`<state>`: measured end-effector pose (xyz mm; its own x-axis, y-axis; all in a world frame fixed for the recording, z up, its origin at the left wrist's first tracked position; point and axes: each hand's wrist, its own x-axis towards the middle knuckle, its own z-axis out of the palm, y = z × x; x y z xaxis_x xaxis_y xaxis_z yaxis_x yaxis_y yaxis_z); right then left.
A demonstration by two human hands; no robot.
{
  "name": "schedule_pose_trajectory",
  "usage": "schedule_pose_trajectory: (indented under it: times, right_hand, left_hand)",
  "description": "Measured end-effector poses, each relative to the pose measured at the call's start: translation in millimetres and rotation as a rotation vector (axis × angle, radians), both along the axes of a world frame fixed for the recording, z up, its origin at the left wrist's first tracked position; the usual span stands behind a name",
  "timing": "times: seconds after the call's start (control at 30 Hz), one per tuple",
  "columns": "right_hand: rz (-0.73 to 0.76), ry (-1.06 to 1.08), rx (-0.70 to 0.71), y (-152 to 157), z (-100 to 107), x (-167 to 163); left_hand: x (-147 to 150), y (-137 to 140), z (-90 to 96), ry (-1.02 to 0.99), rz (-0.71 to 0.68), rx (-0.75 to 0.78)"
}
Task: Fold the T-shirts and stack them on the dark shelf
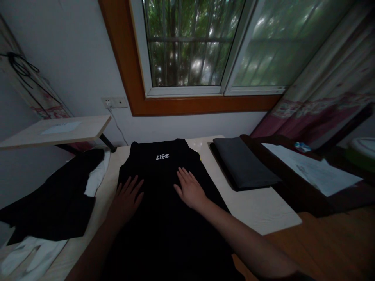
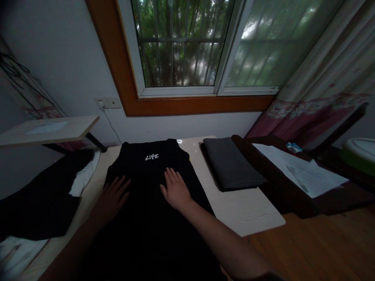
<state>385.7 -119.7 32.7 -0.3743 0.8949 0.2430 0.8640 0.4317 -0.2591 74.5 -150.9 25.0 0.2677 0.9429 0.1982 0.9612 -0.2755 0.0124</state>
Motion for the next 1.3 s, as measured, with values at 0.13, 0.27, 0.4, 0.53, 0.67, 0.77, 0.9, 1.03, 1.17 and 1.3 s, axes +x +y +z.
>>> schedule_pose_trajectory:
  times: [0.13, 0.27, 0.4, 0.53, 0.67, 0.77, 0.9, 1.03, 1.17, 1.3]
  right_hand:
    - [-0.112, -0.029, 0.021, 11.1, -4.0, 52.1]
    - [-0.139, -0.072, 0.034, 16.1, -3.9, 85.5]
    - [-0.155, -0.108, 0.033, 17.9, -3.2, 91.9]
    - [-0.142, -0.145, 0.027, 22.9, -3.4, 89.7]
    - [-0.138, -0.169, 0.013, 32.1, -4.5, 89.4]
    - [-0.144, -0.175, -0.004, 38.3, -5.0, 87.8]
    - [-0.144, -0.177, -0.021, 43.8, -4.4, 84.4]
    - [-0.148, -0.171, -0.028, 49.6, -4.2, 82.2]
    - [-0.162, -0.171, -0.029, 57.7, -5.6, 79.1]
    - [-0.176, -0.176, -0.029, 66.0, -7.1, 75.1]
  left_hand:
    - [-0.7, 0.3, -0.3, 0.012, -0.003, -0.008]
    - [-2.4, 0.3, -0.2, 0.006, -0.013, -0.011]
    - [-4.6, 1.3, -0.9, -0.009, -0.031, -0.010]
    - [-5.6, 5.0, -3.2, -0.018, -0.015, 0.007]
    - [-5.2, 10.5, -3.8, -0.003, 0.027, 0.031]
    - [-5.8, 16.0, -3.7, 0.001, 0.032, 0.042]
    - [-7.8, 26.7, -2.5, 0.005, 0.016, 0.032]
    - [-9.2, 39.2, 2.1, 0.016, 0.008, 0.006]
    - [-10.3, 50.5, 5.8, 0.013, -0.001, 0.008]
    - [-12.9, 60.4, 5.0, 0.002, -0.015, 0.009]
